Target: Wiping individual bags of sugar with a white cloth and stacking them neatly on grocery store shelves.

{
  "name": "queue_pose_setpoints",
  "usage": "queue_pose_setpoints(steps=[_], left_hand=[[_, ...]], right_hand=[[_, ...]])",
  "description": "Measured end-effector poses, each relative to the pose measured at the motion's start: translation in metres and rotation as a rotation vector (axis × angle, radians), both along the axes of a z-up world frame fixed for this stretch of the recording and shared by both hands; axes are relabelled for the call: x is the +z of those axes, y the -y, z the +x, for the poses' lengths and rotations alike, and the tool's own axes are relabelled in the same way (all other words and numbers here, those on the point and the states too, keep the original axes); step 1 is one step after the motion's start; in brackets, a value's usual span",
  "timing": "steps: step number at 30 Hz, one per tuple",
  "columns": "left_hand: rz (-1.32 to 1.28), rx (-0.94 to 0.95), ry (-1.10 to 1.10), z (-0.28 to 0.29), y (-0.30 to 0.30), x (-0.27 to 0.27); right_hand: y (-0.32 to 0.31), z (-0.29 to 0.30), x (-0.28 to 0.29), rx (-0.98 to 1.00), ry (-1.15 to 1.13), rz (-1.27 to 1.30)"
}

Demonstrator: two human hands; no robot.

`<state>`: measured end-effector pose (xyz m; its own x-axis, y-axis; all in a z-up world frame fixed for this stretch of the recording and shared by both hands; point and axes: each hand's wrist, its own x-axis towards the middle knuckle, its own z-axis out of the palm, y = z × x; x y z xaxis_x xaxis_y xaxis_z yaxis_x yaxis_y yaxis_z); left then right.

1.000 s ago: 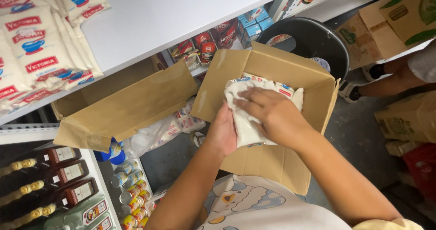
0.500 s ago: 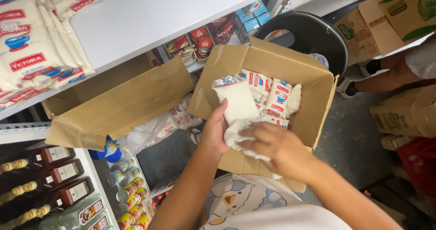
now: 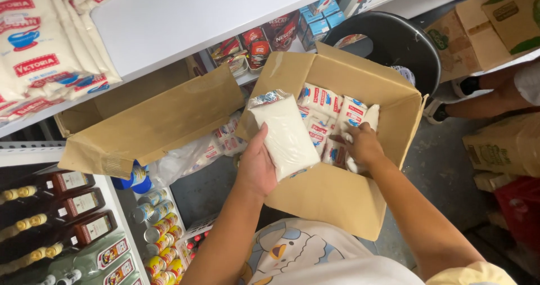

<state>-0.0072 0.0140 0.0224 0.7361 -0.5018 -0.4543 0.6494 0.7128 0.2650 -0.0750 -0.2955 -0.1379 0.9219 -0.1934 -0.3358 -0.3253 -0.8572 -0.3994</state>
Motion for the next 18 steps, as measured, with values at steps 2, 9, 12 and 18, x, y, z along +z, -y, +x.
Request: queue_pose_setpoints(steps=[2,9,12,18], left_hand=[[-0.017,-0.001,0.002,-0.001,-0.005,0.001],[-0.019,0.058,-0.017,-0.003,-0.018,-0.005],[-0.021,0.078,-0.012,-0.006,-0.025,-0.011],[0.004,0.103,0.015,-0.003,-0.032,0.000]], right_hand=[[-0.002,0.004,-0.017,-0.048,-0.074,-0.031],[-0.005,0.011,-0.064,-0.225,-0.293,-0.100],[0.003,0.015,-0.080,-0.133,-0.380,-0.100],[-0.064,0.038,0.048,-0.184,-0.030,-0.031]])
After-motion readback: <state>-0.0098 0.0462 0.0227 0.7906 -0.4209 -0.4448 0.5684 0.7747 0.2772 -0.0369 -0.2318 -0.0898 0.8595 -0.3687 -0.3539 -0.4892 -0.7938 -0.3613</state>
